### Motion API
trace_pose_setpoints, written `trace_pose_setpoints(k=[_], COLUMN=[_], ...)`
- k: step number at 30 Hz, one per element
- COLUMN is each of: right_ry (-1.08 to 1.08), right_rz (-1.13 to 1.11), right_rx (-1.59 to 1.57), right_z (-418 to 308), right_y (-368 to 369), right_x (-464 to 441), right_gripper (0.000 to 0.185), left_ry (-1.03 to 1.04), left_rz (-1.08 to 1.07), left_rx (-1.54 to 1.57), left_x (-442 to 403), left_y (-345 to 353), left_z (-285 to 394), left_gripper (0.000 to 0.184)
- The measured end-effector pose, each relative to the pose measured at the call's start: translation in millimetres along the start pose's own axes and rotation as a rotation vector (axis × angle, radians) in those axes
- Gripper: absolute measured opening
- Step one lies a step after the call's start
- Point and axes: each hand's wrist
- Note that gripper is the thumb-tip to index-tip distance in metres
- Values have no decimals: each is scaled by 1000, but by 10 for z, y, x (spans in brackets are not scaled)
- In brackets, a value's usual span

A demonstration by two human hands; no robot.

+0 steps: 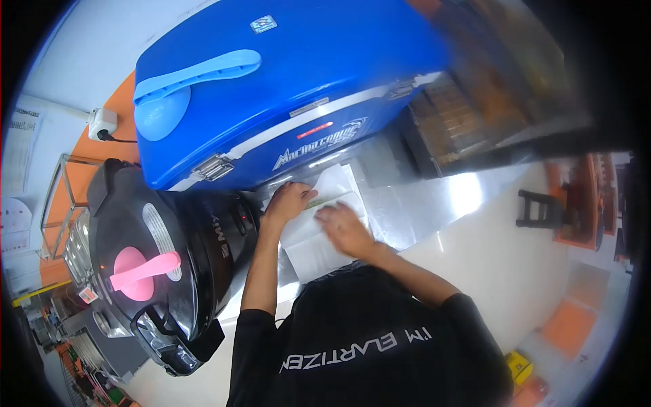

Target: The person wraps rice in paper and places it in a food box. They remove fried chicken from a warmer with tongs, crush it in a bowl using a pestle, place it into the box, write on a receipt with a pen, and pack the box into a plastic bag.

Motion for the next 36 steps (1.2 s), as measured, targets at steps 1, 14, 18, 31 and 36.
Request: trace_pose_setpoints(k=[1,14,18,31,36], right_ry=[46,94,-51,1041,1159], right_rz=[-81,-191,20,-48,-68], right_rx=[4,211,-74,-560,-455], right_z=[-214,-349,-40,1037,894], right_y=[-25,415,117,171,123], right_x=[74,127,251,-128,20], right_gripper=[61,67,44,75,68], left_ry=[13,231,270,277,241], left_rz=[-27,92,182,127,135], left_rx=[31,-44,-65,-260,-305], left_x=[-8,578,756,970,1035], left_y=[-7,555,810,1121,1220], left_z=[5,126,47,-21,6], left_gripper=[28,34,55,88,89])
Point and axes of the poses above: each hand's wrist, its own x-axis away from the middle knuckle, its own y-axis out of the palm, z = x × y, and after that the axes turned 10 degrees about x, right-handed
